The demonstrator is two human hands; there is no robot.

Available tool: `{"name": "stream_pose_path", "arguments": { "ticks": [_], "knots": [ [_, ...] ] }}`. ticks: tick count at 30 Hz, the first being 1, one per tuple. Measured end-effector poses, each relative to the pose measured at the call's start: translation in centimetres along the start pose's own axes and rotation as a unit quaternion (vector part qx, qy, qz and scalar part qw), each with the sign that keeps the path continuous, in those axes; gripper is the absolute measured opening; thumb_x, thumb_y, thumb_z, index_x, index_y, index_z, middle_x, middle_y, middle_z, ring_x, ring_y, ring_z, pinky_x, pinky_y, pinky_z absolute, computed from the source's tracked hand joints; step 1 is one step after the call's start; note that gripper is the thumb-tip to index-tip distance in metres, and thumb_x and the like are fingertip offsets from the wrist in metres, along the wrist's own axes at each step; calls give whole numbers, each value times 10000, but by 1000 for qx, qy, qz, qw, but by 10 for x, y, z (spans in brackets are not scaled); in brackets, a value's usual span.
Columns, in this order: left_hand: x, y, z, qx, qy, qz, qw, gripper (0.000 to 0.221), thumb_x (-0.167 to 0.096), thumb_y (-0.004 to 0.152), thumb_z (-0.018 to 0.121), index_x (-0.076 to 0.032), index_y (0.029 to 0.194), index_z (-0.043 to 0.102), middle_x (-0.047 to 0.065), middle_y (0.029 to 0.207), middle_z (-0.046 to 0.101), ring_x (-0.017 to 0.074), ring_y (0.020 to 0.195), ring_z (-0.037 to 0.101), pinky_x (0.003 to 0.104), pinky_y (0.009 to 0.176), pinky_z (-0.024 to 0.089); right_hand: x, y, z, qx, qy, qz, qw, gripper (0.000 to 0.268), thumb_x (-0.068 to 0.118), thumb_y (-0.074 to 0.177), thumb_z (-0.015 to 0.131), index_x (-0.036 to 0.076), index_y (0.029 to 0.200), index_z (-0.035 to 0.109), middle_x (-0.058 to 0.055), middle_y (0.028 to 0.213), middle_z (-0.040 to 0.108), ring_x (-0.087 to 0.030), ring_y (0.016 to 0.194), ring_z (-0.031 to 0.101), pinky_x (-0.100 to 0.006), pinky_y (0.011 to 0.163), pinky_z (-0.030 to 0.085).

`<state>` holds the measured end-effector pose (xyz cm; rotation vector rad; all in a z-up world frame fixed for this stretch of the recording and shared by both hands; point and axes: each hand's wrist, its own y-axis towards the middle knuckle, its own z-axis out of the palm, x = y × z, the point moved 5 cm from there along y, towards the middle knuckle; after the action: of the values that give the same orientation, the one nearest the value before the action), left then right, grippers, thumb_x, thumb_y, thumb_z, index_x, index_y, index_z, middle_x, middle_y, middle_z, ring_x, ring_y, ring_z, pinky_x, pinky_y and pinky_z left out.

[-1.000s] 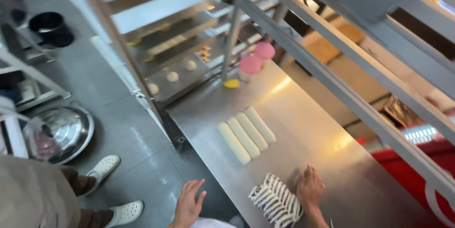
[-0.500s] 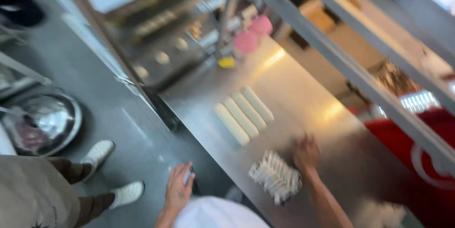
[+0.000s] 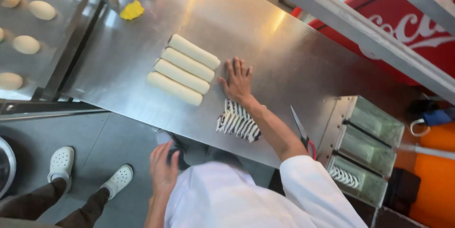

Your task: Braiding strips of dough and placing them into baking tins.

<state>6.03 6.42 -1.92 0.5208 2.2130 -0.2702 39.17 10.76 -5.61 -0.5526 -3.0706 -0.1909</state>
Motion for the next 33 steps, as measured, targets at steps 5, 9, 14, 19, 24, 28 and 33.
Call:
{"name": "stream_pose_path", "arguments": {
  "ticks": [5,9,14,19,24,28,33],
  "knots": [
    [-75,58,49,88,-46,111,989,341,-170,761,559,-81,1088,527,60,1015,548,230,1054,446,328,903,356,18,1,-13,-116,38,-20,992,610,519,849,222,103,1291,281,-154,1305,309,-293,1203,285,-471,931,142],
    [-124,89,35,20,-55,202,978,339,-149,737,611,-86,1064,552,49,932,563,234,976,503,329,852,399,27,1,-3,-94,44,-45,994,731,617,802,242,96,1314,230,-199,1245,304,-364,1161,285,-568,907,141],
    [-114,84,59,58,-84,163,981,300,-136,741,606,-89,1035,569,41,899,566,215,926,529,310,802,426,-35,-14,13,-189,367,102,905,405,337,891,375,83,1203,421,-108,1159,468,-228,1105,427,-382,937,232],
    [-146,104,136,129,-54,235,962,323,-119,687,639,-87,1000,564,54,880,541,233,895,522,325,770,433,-88,-103,-58,-200,424,225,854,180,135,841,531,63,1002,571,-111,938,573,-256,890,572,-336,755,454],
    [-173,94,193,324,177,291,883,362,-262,717,643,-79,1015,547,83,1003,536,213,1044,470,309,884,381,-82,-163,-62,-61,309,219,924,171,28,771,534,92,914,603,-45,875,578,-189,861,560,-282,766,433],
    [-179,91,208,331,203,283,877,396,-320,737,617,-69,1031,533,94,1015,533,215,1049,465,322,898,365,-74,-159,-48,3,235,222,946,231,83,740,581,67,971,586,-60,970,548,-181,951,533,-240,793,443],
    [-168,90,227,283,237,348,862,276,-176,736,593,-45,975,548,107,930,540,223,951,504,313,848,391,-57,-142,-58,21,183,162,970,195,77,760,544,1,934,587,-117,912,541,-249,950,519,-302,765,460]
  ]
}}
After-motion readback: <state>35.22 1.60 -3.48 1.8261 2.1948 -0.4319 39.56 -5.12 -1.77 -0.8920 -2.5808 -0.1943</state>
